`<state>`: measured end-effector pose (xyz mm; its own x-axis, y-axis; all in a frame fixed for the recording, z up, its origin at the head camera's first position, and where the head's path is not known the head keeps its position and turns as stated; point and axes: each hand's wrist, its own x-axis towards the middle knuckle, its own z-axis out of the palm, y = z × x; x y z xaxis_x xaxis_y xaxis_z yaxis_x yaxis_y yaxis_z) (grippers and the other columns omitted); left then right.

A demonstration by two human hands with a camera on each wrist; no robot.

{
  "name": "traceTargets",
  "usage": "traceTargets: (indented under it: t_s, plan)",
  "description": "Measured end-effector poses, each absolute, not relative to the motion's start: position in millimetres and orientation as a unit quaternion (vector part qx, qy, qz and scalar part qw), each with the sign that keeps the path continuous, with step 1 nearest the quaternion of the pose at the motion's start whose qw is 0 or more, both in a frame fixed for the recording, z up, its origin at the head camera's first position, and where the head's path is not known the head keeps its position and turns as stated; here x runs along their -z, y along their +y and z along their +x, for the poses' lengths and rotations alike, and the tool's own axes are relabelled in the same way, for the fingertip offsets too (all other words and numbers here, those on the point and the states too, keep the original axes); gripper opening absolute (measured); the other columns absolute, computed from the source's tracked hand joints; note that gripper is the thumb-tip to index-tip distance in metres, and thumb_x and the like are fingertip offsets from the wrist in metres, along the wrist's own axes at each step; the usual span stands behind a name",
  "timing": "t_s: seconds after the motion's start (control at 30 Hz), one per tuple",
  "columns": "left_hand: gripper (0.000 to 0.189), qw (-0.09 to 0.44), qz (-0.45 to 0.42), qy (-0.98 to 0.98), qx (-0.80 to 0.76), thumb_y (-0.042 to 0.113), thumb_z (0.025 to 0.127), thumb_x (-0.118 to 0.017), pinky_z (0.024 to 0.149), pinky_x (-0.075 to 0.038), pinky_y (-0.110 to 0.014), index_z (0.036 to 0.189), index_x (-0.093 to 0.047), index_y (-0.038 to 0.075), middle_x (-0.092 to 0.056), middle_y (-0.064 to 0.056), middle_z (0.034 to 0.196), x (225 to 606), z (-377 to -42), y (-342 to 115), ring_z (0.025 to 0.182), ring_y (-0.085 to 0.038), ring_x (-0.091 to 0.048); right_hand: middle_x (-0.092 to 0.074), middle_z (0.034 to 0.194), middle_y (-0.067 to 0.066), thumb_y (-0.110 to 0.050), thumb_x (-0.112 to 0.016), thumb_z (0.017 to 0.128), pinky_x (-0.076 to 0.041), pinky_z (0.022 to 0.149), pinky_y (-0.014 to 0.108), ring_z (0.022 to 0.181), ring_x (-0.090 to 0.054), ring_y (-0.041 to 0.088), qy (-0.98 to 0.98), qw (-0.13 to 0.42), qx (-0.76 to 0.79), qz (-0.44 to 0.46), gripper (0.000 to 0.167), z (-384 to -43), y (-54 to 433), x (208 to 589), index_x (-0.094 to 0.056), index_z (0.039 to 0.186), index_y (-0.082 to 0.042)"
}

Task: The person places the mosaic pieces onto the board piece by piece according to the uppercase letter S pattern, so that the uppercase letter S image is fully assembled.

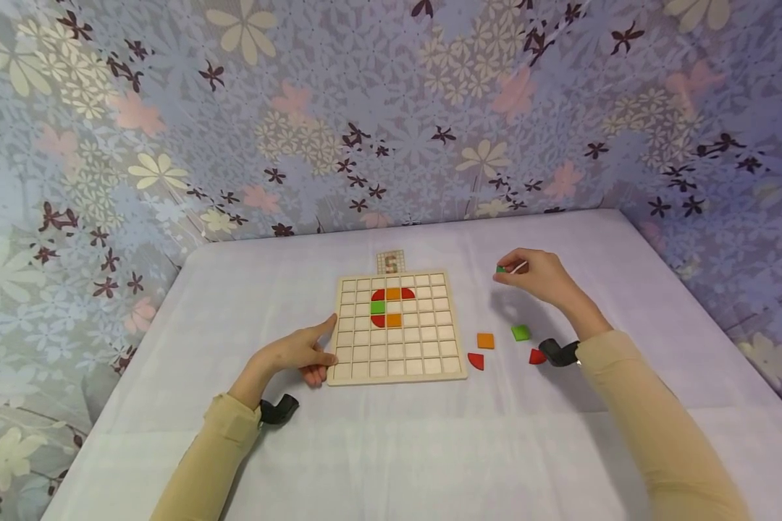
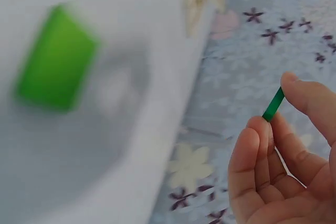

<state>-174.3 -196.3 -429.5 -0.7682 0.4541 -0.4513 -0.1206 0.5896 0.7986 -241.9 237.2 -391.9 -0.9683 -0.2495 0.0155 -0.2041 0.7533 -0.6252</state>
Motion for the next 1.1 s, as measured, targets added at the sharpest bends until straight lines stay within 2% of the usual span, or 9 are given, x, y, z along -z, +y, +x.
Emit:
traceTargets:
  t_s: [0.33,0.57,0.83,1.1]
  plan:
    - [0.084,0.327,0.104,0.829,-0.441,0.005,0.093,-0.060,0.048,-0.056,-0.034,0.152,-0.001,0.009,-0.063,-0.015,0.061,429,-173,-197,0.046,-0.019,-0.060,-0.061,0.104,0.011,-0.039,-0.067,0.088,-0.051,0.070,0.041,0.087,-0.062,0.025,0.924,0.029,0.346,-0.158,0.042,-248,196,368,-0.063,0.112,-0.004]
    - [0.084,0.322,0.100,0.832,-0.441,0.007,0.093,-0.061,0.048,-0.056,-0.034,0.153,-0.002,0.011,-0.063,-0.015,0.061,432,-175,-198,0.046,-0.019,-0.061,-0.061,0.100,0.008,-0.032,-0.070,0.087,-0.051,0.066,0.036,0.080,-0.061,0.023,0.914,0.030,0.348,-0.206,0.034,-254,169,369,-0.065,0.108,-0.006]
    - [0.085,0.325,0.098,0.831,-0.440,0.006,0.092,-0.061,0.048,-0.056,-0.034,0.153,-0.002,0.011,-0.063,-0.016,0.061,431,-175,-198,0.046,-0.019,-0.061,-0.060,0.094,0.007,-0.023,-0.072,0.086,-0.050,0.062,0.034,0.073,-0.059,0.021,0.901,0.060,0.349,-0.251,0.029,-252,140,381,-0.065,0.107,-0.004]
    - [0.084,0.324,0.097,0.831,-0.441,0.006,0.093,-0.061,0.048,-0.056,-0.033,0.153,-0.002,0.010,-0.063,-0.015,0.061,430,-175,-198,0.046,-0.019,-0.060,-0.061,0.096,0.007,-0.019,-0.072,0.086,-0.052,0.071,0.035,0.079,-0.060,0.020,0.889,0.096,0.342,-0.289,0.028,-251,117,398,-0.064,0.106,-0.002]
